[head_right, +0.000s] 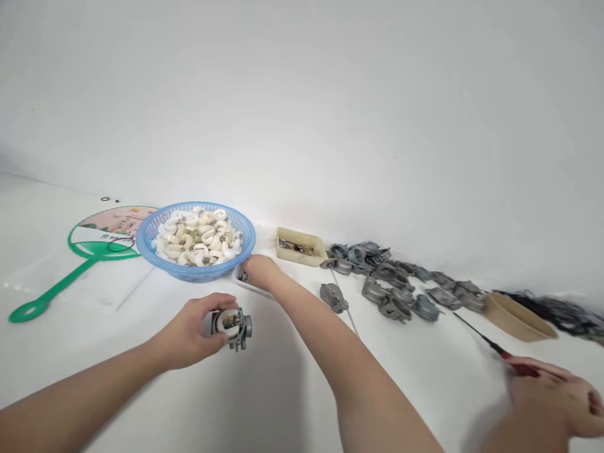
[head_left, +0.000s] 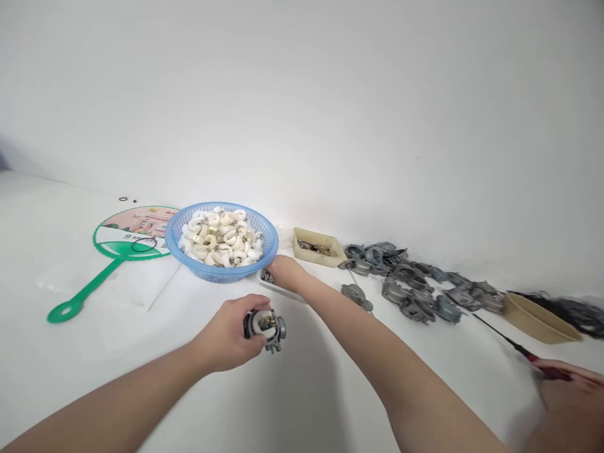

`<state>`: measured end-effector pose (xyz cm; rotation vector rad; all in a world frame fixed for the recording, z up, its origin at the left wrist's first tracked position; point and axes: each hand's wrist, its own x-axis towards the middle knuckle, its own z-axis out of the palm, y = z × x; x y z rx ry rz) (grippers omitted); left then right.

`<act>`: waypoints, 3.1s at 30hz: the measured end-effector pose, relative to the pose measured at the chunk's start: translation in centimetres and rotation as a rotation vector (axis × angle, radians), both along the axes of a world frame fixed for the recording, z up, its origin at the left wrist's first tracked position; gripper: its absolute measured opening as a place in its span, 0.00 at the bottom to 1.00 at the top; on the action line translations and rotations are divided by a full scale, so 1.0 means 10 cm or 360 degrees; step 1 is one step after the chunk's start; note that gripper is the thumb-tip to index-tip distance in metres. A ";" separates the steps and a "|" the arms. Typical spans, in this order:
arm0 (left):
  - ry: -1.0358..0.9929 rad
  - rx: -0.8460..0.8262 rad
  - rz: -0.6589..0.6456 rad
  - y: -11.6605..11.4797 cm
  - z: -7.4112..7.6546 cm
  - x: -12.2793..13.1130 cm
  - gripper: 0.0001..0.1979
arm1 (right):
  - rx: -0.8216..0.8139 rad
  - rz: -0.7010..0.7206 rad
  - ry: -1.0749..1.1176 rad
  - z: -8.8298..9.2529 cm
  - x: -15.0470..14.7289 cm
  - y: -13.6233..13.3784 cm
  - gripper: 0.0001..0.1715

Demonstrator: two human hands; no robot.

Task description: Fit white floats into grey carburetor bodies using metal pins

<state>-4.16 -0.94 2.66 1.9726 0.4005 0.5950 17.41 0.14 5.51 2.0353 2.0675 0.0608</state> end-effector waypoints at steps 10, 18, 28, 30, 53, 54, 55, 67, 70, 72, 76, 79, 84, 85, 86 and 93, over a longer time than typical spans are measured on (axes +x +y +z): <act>0.0030 -0.0035 -0.0024 -0.01 0.02 0.01 0.24 | 0.0101 0.0139 -0.0129 -0.14 0.11 0.00 0.21; 0.0042 -0.0022 -0.0018 -0.03 0.06 -0.01 0.23 | 0.0116 0.0066 -0.0184 -0.12 0.13 -0.05 0.23; 0.0017 -0.0009 -0.0016 -0.03 0.03 0.01 0.23 | 0.0054 -0.0100 -0.0183 -0.15 0.16 -0.06 0.14; 0.0021 -0.0010 -0.0013 -0.02 0.04 0.01 0.23 | 0.0046 -0.0126 -0.0162 -0.18 0.16 -0.03 0.15; -0.0020 0.0013 0.0005 0.04 0.06 0.03 0.22 | 0.0828 -0.0363 0.0882 0.09 0.36 -0.07 0.09; -0.0022 0.0026 0.0014 0.04 0.06 0.03 0.22 | 0.0927 -0.0397 0.0935 0.12 0.34 -0.12 0.08; -0.0024 0.0040 0.0023 0.03 0.06 0.03 0.22 | 0.1021 -0.0430 0.0992 0.15 0.31 -0.18 0.08; -0.0042 0.0214 0.0229 -0.08 -0.02 -0.02 0.19 | 0.1452 -0.0641 0.1898 0.02 -0.81 -1.34 0.01; -0.0055 0.0210 0.0264 -0.10 -0.03 -0.02 0.20 | 0.1565 -0.0730 0.1809 -0.07 -1.00 -1.43 0.02; -0.0072 0.0199 0.0278 -0.11 -0.04 -0.03 0.20 | 0.1619 -0.0854 0.1790 -0.14 -1.09 -1.43 0.02; -0.0099 0.0210 0.0285 -0.11 -0.04 -0.02 0.21 | 0.1672 -0.1046 0.1853 -0.23 -1.21 -1.38 0.02; -0.0097 0.0198 0.0299 -0.12 -0.04 -0.02 0.22 | 0.1744 -0.1121 0.1836 -0.25 -1.24 -1.35 0.05; -0.0108 0.0193 0.0294 -0.13 -0.03 -0.01 0.22 | 0.1783 -0.1196 0.1727 -0.27 -1.20 -1.34 0.05; -0.0113 0.0187 0.0294 -0.14 -0.03 0.00 0.21 | 0.1771 -0.1188 0.1715 -0.28 -1.20 -1.34 0.04; -0.0119 0.0179 0.0296 -0.14 -0.04 0.00 0.21 | 0.1751 -0.1177 0.1708 -0.29 -1.19 -1.34 0.04; -0.0153 0.0155 0.0285 -0.15 -0.07 0.01 0.20 | 0.1744 -0.1106 0.1666 -0.33 -1.19 -1.31 0.04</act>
